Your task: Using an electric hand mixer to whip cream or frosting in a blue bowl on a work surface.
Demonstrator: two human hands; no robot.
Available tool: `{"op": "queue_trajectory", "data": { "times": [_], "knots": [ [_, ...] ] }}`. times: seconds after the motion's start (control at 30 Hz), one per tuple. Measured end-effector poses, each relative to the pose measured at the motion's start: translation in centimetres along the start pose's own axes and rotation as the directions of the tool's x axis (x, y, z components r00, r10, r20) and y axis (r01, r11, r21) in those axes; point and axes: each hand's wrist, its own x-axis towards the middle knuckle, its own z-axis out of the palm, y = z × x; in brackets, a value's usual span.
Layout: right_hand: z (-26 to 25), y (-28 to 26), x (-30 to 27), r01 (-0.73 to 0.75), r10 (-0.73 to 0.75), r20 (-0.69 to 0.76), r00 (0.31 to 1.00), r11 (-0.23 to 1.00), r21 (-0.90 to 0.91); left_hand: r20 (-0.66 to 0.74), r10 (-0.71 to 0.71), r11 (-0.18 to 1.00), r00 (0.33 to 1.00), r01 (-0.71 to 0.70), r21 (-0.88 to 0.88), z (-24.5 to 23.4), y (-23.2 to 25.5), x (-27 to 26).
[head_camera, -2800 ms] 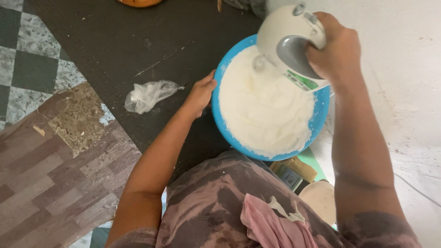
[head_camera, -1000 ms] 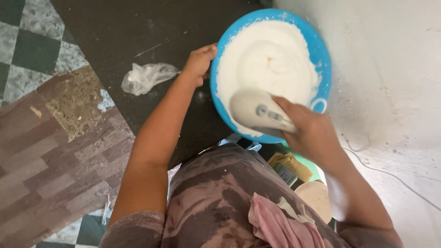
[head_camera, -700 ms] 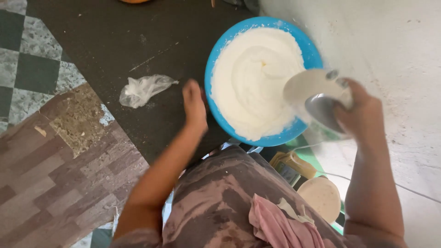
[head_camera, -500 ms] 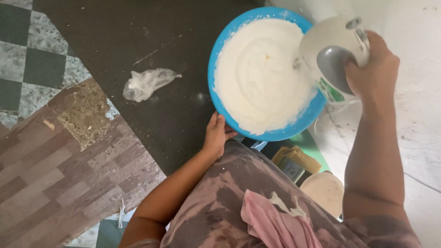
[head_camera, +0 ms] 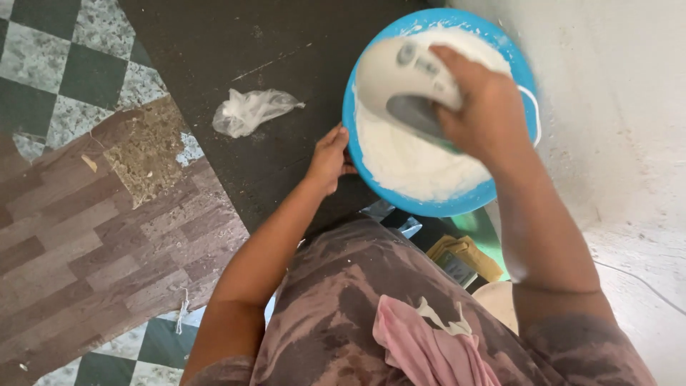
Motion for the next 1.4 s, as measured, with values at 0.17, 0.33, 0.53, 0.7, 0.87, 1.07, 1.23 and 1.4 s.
{"op": "queue_trajectory", "data": {
  "times": [0.17, 0.33, 0.53, 0.7, 0.87, 1.07, 1.23, 1.4],
  "knots": [
    [-1.8, -4.0, -6.3, 0.029, -0.029, 0.112, 0.993, 1.000, 0.007, -0.023, -0.022, 1.000, 1.000, 0.022, 0.007, 0.0, 2.3, 1.9],
    [-4.2, -3.3, -11.6, -0.475, 0.475, 0.249, 0.844, 0.878, -0.064, -0.145, 0.108, 0.993, 0.983, -0.112, -0.020, 0.3, 2.1, 5.3],
    [-6.8, 5.0, -13.8, -0.645, 0.654, 0.032, 0.756, 0.752, -0.137, -0.265, -0.004, 0.997, 0.964, -0.017, -0.076, 1.3, 3.2, 0.7],
    [-6.1, 9.9, -11.4, -0.518, 0.503, -0.137, 0.853, 0.846, -0.124, -0.137, -0.023, 0.995, 0.990, 0.009, -0.103, 2.9, -2.9, -5.6],
    [-4.2, 9.1, -6.9, -0.481, 0.476, -0.157, 0.865, 0.877, 0.007, -0.090, 0.029, 0.990, 0.996, -0.041, -0.132, 2.5, -3.9, -4.6],
    [-4.9, 5.2, -8.0, -0.508, 0.509, 0.014, 0.861, 0.855, 0.108, -0.165, 0.131, 0.985, 0.978, -0.148, -0.093, 0.9, -2.7, -1.9],
    [-7.0, 7.9, -10.1, -0.581, 0.583, 0.038, 0.812, 0.813, -0.043, -0.140, 0.215, 0.973, 0.967, -0.225, -0.059, 0.1, -0.1, -1.9],
    [-4.8, 8.0, -7.0, -0.503, 0.504, -0.101, 0.858, 0.863, 0.044, -0.115, 0.188, 0.978, 0.975, -0.196, -0.071, 0.4, 1.4, -1.4]
  ]
}}
